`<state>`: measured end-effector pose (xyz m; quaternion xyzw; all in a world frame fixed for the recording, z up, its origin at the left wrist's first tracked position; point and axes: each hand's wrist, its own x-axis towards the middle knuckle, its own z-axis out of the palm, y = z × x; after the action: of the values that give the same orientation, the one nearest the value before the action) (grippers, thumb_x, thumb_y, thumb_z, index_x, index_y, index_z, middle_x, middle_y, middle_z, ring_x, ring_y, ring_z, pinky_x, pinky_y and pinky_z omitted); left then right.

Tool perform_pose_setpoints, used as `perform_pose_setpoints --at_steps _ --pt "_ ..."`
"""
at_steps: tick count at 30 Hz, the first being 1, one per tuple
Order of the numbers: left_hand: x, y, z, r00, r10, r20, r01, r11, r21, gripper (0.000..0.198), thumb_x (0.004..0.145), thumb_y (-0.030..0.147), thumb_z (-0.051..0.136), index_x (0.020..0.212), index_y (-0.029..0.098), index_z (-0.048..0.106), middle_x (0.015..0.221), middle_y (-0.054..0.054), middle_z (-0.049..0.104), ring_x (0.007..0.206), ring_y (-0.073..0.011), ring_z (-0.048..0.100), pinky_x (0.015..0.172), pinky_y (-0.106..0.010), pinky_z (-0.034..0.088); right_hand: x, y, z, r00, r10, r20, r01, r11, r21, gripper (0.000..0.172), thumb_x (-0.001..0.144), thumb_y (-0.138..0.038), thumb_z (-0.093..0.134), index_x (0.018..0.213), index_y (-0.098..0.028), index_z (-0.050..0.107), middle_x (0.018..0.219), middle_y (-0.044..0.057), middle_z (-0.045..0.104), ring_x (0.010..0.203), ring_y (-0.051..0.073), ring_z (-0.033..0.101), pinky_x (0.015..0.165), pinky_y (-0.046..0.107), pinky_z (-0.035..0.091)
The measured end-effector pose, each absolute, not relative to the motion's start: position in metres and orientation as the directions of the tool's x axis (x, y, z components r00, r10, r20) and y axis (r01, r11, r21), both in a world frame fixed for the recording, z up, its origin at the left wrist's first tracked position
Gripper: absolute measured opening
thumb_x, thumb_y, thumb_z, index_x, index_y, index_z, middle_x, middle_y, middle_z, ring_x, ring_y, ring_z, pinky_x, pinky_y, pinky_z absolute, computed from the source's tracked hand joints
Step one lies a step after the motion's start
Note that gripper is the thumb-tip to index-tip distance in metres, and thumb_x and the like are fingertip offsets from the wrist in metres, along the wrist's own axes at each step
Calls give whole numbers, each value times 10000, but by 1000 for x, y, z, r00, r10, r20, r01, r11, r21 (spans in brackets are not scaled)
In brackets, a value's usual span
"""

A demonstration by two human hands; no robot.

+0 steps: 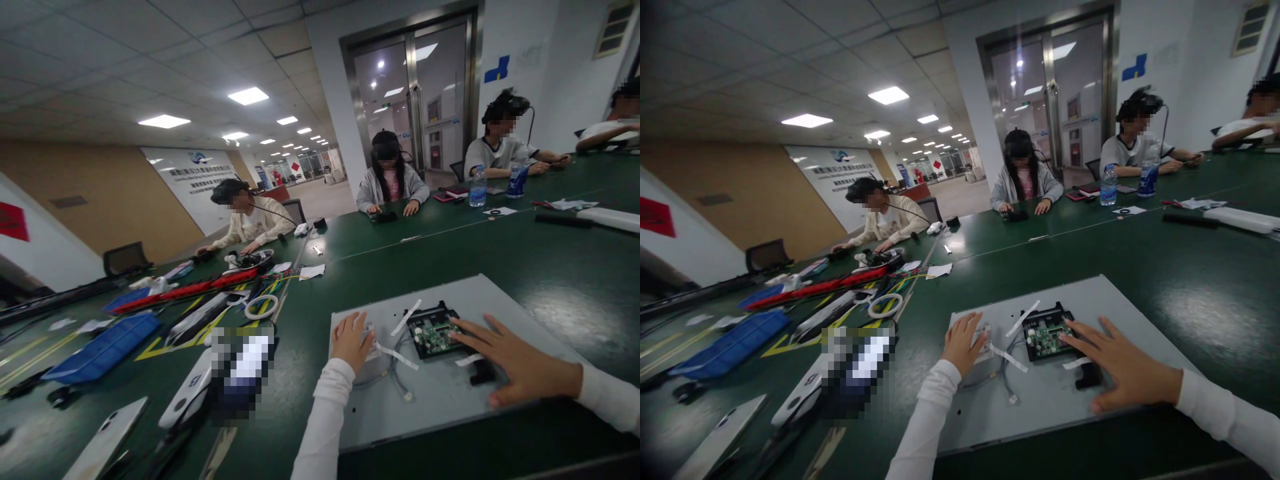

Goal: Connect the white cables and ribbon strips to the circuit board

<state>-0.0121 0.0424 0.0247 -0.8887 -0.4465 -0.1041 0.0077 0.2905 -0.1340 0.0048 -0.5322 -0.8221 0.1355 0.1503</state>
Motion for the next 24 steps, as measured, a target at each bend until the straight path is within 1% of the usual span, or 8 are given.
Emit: perform_pose_setpoints --at_steps 8,12,16,21,24 --pt "-13 44 28 584 781 221 789 -610 74 430 835 400 344 1240 257 361 1262 -51 397 1164 -203 302 949 -391 262 319 -170 -4 -298 951 80 874 305 -378 943 600 -668 518 1353 -292 93 1400 46 73 1243 341 137 966 586 -41" --pt "-11 42 30 602 765 228 771 -631 81 430 833 396 350 1237 251 368 1249 -52 412 1156 -202 313 952 -392 259 324 -199 -1 -283 959 32 889 274 -368 998 567 -673 546 1355 -290 68 1399 43 22 1246 348 85 968 579 -62" --pt "-9 41 31 608 764 217 767 -635 87 428 828 390 356 1236 260 372 1240 -53 420 1153 -204 318 945 -396 265 319 -218 4 -302 953 -11 892 278 -355 1044 515 -698 563 1352 -297 85 1396 38 -4 1238 367 36 955 586 -89" --pt "-9 42 31 611 762 215 764 -638 92 430 829 396 351 1237 261 369 1239 -52 418 1150 -205 318 934 -399 278 314 -222 0 -262 965 -7 919 247 -308 968 596 -663 521 1357 -287 55 1395 45 -10 1244 350 43 955 588 -95" --pt "-10 42 32 600 771 213 772 -628 99 425 830 396 350 1233 264 374 1243 -49 416 1151 -204 317 934 -394 280 317 -218 -6 -239 971 -14 926 224 -303 967 606 -657 517 1357 -290 30 1396 45 0 1246 346 48 952 593 -93"
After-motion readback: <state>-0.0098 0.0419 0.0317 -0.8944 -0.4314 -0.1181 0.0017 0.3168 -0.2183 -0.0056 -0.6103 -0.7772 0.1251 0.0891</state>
